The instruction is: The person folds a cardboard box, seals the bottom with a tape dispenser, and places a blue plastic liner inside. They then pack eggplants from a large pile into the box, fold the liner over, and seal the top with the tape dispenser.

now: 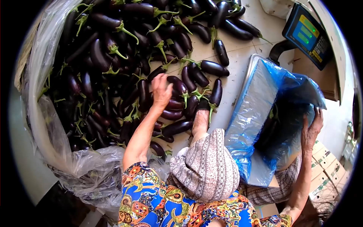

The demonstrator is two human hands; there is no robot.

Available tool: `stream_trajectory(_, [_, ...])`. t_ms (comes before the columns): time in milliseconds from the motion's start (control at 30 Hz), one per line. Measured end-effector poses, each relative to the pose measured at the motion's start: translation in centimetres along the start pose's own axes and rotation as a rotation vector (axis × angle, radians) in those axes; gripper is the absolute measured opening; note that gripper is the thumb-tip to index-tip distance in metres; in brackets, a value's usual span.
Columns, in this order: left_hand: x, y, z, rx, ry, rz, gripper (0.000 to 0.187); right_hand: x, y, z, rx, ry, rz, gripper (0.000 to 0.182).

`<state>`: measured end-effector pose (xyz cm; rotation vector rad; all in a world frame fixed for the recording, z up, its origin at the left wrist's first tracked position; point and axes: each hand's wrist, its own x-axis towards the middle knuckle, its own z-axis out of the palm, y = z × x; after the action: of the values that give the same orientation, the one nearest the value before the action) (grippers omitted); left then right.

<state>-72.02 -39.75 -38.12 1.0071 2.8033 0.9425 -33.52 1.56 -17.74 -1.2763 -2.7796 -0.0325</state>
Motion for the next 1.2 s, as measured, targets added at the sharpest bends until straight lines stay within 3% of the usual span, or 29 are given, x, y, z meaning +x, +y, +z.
stream_trajectory(133, [2.4, 4.5, 5.4, -0.13, -0.06, 0.041, 0.049, -0.8, 2.4, 2.4, 0.047, -0.027, 0.027, 0.06])
stream_trajectory(200, [3.7, 6.7, 7.0, -0.021, -0.009, 0.045, 0.051, -1.0, 2.2, 2.4, 0.041, -0.014, -0.001, 0.062])
stream_trajectory(400, [7.8, 9.7, 11.0, 0.126, -0.297, 0.202, 0.073, -1.0, 2.9, 2.4, 0.081, -0.108, 0.052, 0.068])
stream_trajectory(467, [8.0, 9.3, 12.6, 0.212, -0.397, 0.207, 0.072, -0.9, 2.6, 2.2, 0.084, -0.127, 0.053, 0.068])
stream_trajectory(533, [8.5, 10.3, 12.0, 0.033, -0.285, 0.198, 0.072, -1.0, 2.9, 2.4, 0.068, -0.11, 0.034, 0.07])
stream_trajectory(567, [8.3, 10.7, 11.4, -0.014, -0.186, 0.225, 0.059, -1.1, 2.7, 2.4, 0.07, -0.106, 0.035, 0.07])
stream_trajectory(700, [5.4, 8.4, 9.6, -0.094, -0.479, 0.379, 0.036, -1.4, 2.7, 3.4, 0.149, -0.098, 0.04, 0.074])
stream_trajectory(800, [3.1, 8.0, 9.0, -0.096, -0.472, 0.343, 0.038, -1.1, 2.4, 4.0, 0.211, -0.12, 0.05, 0.076])
stream_trajectory(833, [2.7, 9.6, 8.5, -0.045, -0.438, 0.292, 0.046, -1.1, 2.4, 4.0, 0.214, -0.125, 0.056, 0.077])
stream_trajectory(933, [1.9, 11.0, 10.5, 0.126, -0.509, 0.71, 0.042, -1.0, 2.2, 3.4, 0.218, -0.154, 0.065, 0.077])
stream_trajectory(1067, [0.1, 11.3, 13.5, 0.374, -0.66, 0.957, 0.038, -1.0, 2.4, 3.6, 0.231, -0.154, 0.071, 0.077])
stream_trajectory(1167, [3.0, 11.2, 12.7, 0.271, -0.604, 0.879, 0.033, -0.9, 2.1, 3.5, 0.244, -0.146, 0.065, 0.078])
stream_trajectory(1200, [4.0, 10.4, 12.8, 0.247, -0.621, 0.769, 0.037, -1.0, 2.0, 3.5, 0.249, -0.143, 0.08, 0.077])
